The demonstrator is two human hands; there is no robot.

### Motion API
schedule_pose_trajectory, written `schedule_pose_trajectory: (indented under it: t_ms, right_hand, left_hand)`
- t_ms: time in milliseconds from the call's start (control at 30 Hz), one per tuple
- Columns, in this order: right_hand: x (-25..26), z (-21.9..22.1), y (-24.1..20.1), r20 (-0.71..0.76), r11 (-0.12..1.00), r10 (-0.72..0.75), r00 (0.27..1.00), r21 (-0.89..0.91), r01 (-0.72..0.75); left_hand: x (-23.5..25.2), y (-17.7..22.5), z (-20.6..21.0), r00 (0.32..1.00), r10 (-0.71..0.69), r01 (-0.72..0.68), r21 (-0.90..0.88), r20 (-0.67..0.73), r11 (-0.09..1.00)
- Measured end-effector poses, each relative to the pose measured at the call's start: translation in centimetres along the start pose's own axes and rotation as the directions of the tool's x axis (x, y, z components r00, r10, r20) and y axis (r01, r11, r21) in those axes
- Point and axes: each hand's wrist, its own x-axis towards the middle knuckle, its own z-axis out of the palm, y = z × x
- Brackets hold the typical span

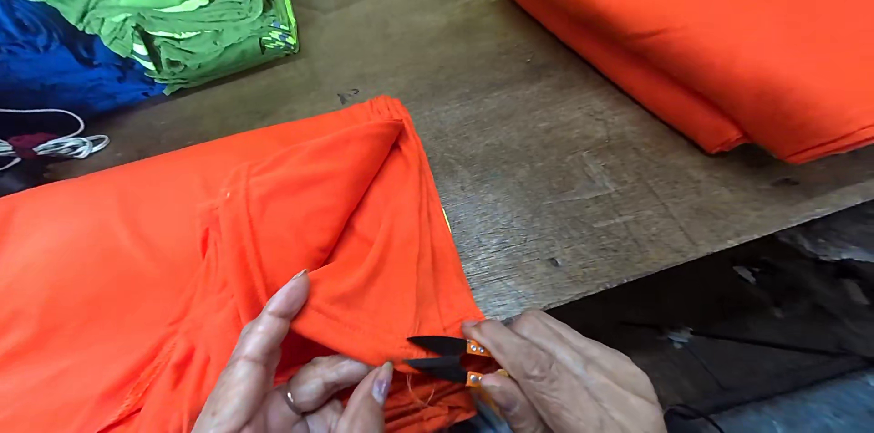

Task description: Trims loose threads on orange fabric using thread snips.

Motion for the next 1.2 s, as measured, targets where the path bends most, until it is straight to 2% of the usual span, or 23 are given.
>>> schedule_pose_trajectory:
  t_ms: [367,500,667,933,1133,1200]
  right_hand:
    - [0.4,1.2,-1.0,-0.062,1.0,0.014,0.998,-0.022,-0.015]
    - [0.0,0.5,-0.4,-0.032,0.998,0.049,0.998,0.029,-0.048]
    - [-0.7,-0.2,0.0,0.012,0.999,0.051,0.999,-0.021,-0.05]
    - [-0.7,0.3,-0.3,-0.024,0.998,0.03,0.999,-0.053,-0.031]
    - [-0.6,0.7,-0.6,-0.031,0.998,0.026,0.999,-0.049,-0.028]
    - [-0.5,0.7,-0.4,-0.026,0.999,0.037,0.999,0.022,-0.037]
  left_hand:
    - [-0.3,-0.5,0.0,1.0,0.016,-0.016,-0.006,-0.007,1.0]
    - [0.0,-0.1,0.3,0.999,-0.036,0.036,0.03,-0.011,0.999]
    - [0.1,-0.2,0.4,0.998,-0.056,0.057,0.038,-0.017,0.998]
    - [0.0,-0.2,0.4,0.998,-0.051,0.052,0.015,-0.026,0.999]
    - [-0.2,-0.3,0.6,0.997,-0.066,0.066,-0.017,-0.035,0.998]
    - [-0.3,-0.3,0.5,0.997,-0.06,0.059,-0.011,-0.039,0.998]
